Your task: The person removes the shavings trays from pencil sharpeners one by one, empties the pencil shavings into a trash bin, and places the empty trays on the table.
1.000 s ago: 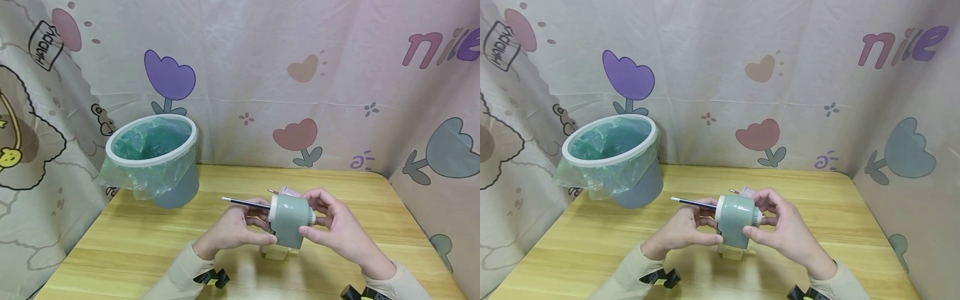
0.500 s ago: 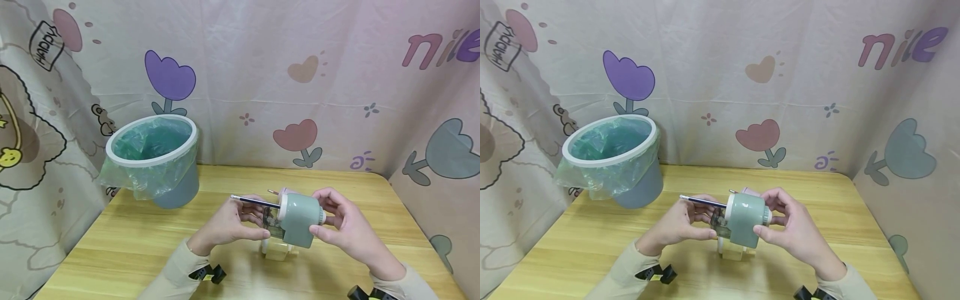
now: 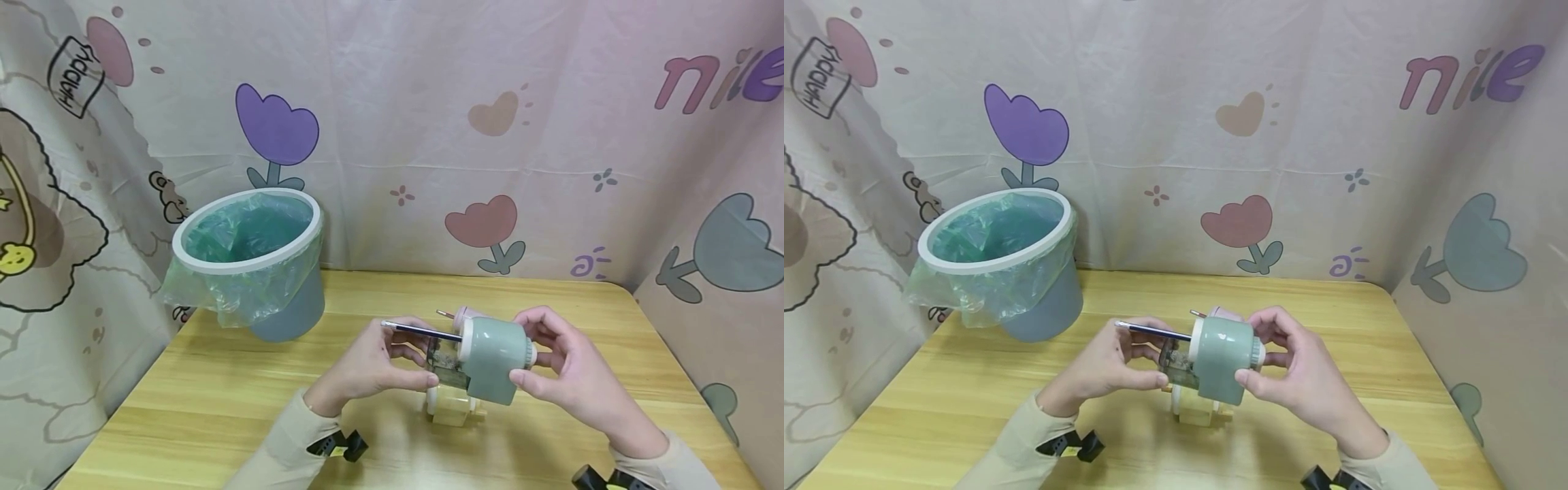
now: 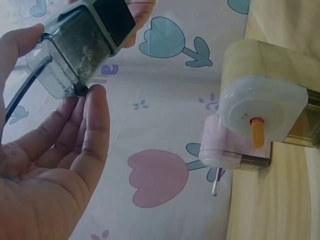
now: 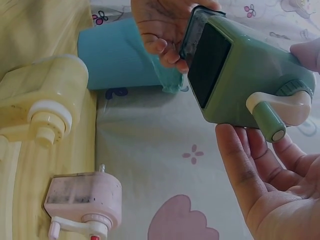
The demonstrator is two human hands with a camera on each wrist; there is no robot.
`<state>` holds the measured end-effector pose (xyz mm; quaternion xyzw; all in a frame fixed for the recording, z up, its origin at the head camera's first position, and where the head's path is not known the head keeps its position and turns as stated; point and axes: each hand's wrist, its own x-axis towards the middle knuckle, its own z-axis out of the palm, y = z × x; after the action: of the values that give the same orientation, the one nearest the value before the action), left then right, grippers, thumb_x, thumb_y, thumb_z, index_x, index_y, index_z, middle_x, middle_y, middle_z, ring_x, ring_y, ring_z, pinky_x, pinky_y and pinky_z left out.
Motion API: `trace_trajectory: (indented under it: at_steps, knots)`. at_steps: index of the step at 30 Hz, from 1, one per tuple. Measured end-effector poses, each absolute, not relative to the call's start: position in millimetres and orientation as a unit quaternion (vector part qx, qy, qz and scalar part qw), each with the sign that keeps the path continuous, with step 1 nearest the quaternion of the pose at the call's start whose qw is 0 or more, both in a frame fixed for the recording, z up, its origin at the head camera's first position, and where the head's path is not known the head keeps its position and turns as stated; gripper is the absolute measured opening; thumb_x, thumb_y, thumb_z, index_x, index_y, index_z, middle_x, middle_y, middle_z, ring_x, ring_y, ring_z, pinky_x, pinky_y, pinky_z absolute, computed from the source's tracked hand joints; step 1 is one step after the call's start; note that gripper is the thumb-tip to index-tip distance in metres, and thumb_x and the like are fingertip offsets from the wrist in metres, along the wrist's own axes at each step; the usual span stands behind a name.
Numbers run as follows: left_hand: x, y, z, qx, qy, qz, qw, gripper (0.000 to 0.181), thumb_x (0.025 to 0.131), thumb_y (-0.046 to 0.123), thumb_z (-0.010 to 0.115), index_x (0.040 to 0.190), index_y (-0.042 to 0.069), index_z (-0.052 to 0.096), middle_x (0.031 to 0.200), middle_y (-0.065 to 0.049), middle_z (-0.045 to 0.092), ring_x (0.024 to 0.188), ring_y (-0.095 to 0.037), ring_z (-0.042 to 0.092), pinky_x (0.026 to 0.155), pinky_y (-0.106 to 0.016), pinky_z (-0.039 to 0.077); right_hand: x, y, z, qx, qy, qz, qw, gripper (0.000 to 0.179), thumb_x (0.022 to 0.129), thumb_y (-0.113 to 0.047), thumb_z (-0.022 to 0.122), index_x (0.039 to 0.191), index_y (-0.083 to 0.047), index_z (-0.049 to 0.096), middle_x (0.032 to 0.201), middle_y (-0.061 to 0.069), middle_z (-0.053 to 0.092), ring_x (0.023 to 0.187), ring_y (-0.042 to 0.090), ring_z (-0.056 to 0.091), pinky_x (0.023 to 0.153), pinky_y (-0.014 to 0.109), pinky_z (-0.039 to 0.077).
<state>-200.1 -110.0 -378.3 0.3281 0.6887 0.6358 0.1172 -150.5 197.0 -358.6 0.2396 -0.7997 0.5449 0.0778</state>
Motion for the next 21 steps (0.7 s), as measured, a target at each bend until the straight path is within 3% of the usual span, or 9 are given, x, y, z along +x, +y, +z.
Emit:
trace_trajectory:
  at_steps: [7, 15, 21]
  knots:
    - [-204.1, -114.8, -378.4, 0.322, 0.705, 0.623, 0.106, 0.047, 0.079, 0.001, 0.089, 0.123, 0.0, 0.072, 0.111, -0.012, 0.073, 0.095, -0.015, 0.072, 0.088, -0.04, 0.066, -150.7, 203.2, -358.4, 0.23, -0.806, 0.536, 0.094, 0.056, 0.079, 0.012, 0.084, 0.126, -0.003, 0.058, 0.115, 0.002, 0.066, 0.099, 0.013, 0.068, 0.085, 0.023, 0.063]
    - [-210.5, -118.3, -382.1, 0.31, 0.718, 0.617, 0.094, 0.05, 0.08, 0.002, 0.09, 0.126, 0.001, 0.071, 0.11, -0.012, 0.071, 0.094, -0.014, 0.071, 0.088, -0.031, 0.065, -152.3, 206.4, -361.2, 0.22, -0.812, 0.531, 0.097, 0.055, 0.079, 0.01, 0.085, 0.126, -0.003, 0.058, 0.115, 0.002, 0.067, 0.1, 0.012, 0.069, 0.086, 0.023, 0.063]
    - [-215.5, -119.8, -386.0, 0.313, 0.727, 0.605, 0.086, 0.052, 0.079, 0.003, 0.09, 0.126, -0.001, 0.069, 0.118, -0.02, 0.071, 0.098, -0.019, 0.071, 0.091, -0.031, 0.065, -154.1, 209.3, -364.7, 0.209, -0.816, 0.53, 0.102, 0.055, 0.08, 0.01, 0.084, 0.127, -0.003, 0.058, 0.116, -0.001, 0.067, 0.101, 0.011, 0.069, 0.086, 0.023, 0.064]
